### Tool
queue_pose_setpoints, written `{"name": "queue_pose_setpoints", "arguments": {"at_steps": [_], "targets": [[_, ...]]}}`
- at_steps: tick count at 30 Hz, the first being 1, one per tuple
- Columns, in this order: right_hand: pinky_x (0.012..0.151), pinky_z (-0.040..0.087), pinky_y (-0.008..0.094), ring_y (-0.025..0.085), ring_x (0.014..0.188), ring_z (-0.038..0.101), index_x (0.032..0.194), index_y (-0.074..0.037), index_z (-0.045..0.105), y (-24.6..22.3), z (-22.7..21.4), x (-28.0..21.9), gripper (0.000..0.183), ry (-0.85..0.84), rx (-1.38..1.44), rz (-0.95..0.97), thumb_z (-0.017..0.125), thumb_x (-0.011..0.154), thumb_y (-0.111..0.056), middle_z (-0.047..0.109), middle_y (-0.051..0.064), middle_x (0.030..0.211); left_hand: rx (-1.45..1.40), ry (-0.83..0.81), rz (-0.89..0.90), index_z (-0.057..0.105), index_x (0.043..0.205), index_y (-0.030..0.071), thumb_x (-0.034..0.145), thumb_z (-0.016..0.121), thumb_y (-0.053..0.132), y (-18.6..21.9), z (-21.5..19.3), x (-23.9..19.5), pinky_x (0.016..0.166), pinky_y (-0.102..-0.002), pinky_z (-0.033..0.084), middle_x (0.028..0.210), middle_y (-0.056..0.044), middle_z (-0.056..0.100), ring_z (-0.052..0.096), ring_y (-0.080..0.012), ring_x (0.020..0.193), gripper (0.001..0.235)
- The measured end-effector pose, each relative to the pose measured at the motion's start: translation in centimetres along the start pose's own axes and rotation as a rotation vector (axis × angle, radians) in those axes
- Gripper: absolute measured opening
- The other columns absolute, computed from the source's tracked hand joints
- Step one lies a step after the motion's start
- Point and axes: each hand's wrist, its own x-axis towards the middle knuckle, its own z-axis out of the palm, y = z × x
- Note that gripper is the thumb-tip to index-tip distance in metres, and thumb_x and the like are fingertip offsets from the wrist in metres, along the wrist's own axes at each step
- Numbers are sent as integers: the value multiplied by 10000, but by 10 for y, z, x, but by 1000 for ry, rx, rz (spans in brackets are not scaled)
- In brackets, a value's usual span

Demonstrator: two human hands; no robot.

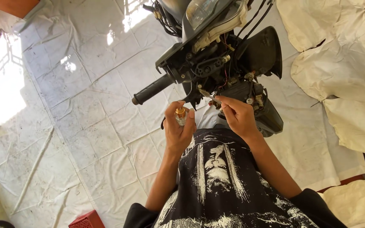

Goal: The person works on the front section of a motorcycle, using a screwdriver to tighten or loosen screws on the handlebar assembly and headlight area. They hold a small bottle in their left hand while manipulating the motorcycle parts with their right hand.

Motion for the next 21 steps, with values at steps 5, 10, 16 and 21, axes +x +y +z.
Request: {"name": "queue_pose_setpoints", "arguments": {"at_steps": [5, 10, 16, 21], "targets": [[427, 394, 287, 132, 415, 440, 1226, -35, 736, 1, -6, -2, 275, -62, 124, 76, 541, 1043, -99, 601, 108, 572, -56, 26, 9, 452, 1305, 34, 1002, 623, 39, 4, 10, -7, 454, -299, 511, 766, -131, 712, 617, -180, 444, 348], [429, 382, 260, 88, 420, 420, 1233, -45, 732, -15, -7, 8, 272, -90, 151, 68, 586, 1008, -88, 619, 70, 685, -110, 114, 5, 411, 1296, 34, 1028, 564, 34, -4, 11, -12, 429, -280, 505, 814, -148, 683, 613, -169, 424, 308], [523, 467, 280, 193, 548, 531, 1269, -54, 707, -42, 26, 36, 321, -42, -206, -244, 560, 988, -6, 594, 101, 746, -309, 47, 139, 387, 1348, 13, 979, 643, -25, -16, 4, -14, 471, -253, 521, 827, -166, 670, 617, -156, 480, 451], [536, 512, 270, 169, 577, 573, 1245, -98, 740, -34, 59, 49, 280, 50, -415, -438, 610, 1006, -33, 521, 36, 760, -340, 9, 216, 431, 1309, -38, 944, 685, -31, -18, -11, -8, 480, -264, 516, 793, -169, 676, 614, -168, 489, 445]]}}
